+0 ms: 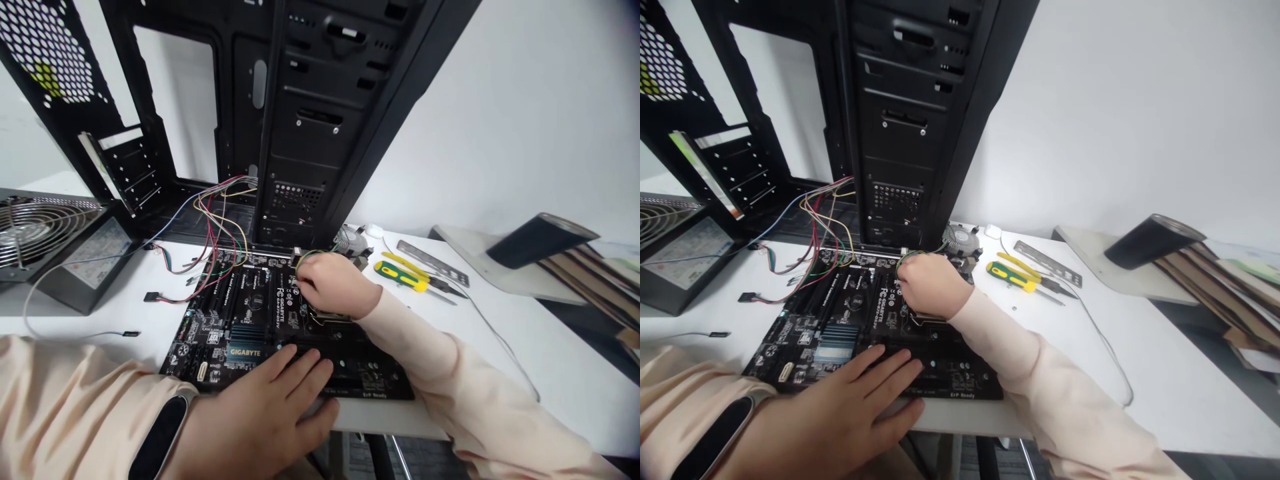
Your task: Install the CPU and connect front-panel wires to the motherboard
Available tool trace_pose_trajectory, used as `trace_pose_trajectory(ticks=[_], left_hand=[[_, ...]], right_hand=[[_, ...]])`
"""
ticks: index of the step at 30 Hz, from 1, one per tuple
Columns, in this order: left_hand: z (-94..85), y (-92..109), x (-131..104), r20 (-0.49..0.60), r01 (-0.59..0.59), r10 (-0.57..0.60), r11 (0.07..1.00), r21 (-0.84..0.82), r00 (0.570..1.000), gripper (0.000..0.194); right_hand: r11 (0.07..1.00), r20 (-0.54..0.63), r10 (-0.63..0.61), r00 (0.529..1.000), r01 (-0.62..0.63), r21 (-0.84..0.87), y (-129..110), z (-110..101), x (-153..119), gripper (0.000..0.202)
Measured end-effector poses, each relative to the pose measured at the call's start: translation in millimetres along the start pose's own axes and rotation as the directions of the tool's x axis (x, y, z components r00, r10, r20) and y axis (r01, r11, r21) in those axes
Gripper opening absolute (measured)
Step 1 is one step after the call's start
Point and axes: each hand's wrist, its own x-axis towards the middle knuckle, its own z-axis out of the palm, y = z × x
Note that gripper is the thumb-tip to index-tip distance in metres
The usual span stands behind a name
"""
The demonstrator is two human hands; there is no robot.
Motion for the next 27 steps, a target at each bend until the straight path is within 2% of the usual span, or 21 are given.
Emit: trace_pose_trajectory(ticks=[4,8,11,16,20,27], left_hand=[[-2.6,-2,2,0.027,0.028,-0.025,0.996,-0.088,0.999,0.041],[-3.3,-3,3,0.014,0.053,-0.051,0.991,-0.123,0.999,0.037],[-3.6,-3,4,-0.003,0.059,-0.06,0.99,-0.127,0.998,0.035],[-3.5,-2,4,0.013,0.061,-0.059,0.99,-0.13,0.998,0.035],[-4.0,-2,6,0.019,0.057,-0.055,0.988,-0.143,0.998,0.035],[-8.7,-7,12,0.092,0.116,-0.095,0.957,-0.265,0.991,0.033]], right_hand=[[0.987,-0.04,-0.019,0.999,0.025,0.157,10,4,0,0.025],[0.985,-0.054,0.018,0.998,-0.009,0.171,18,7,-6,0.023],[0.982,-0.135,0.024,0.991,0.003,0.19,26,10,-16,0.018],[0.973,-0.242,0.017,0.97,0.04,0.228,44,13,-38,0.026],[0.978,-0.276,0.103,0.956,-0.047,0.202,62,13,-50,0.022],[0.961,-0.279,0.251,0.927,-0.204,0.189,90,9,-65,0.021]])
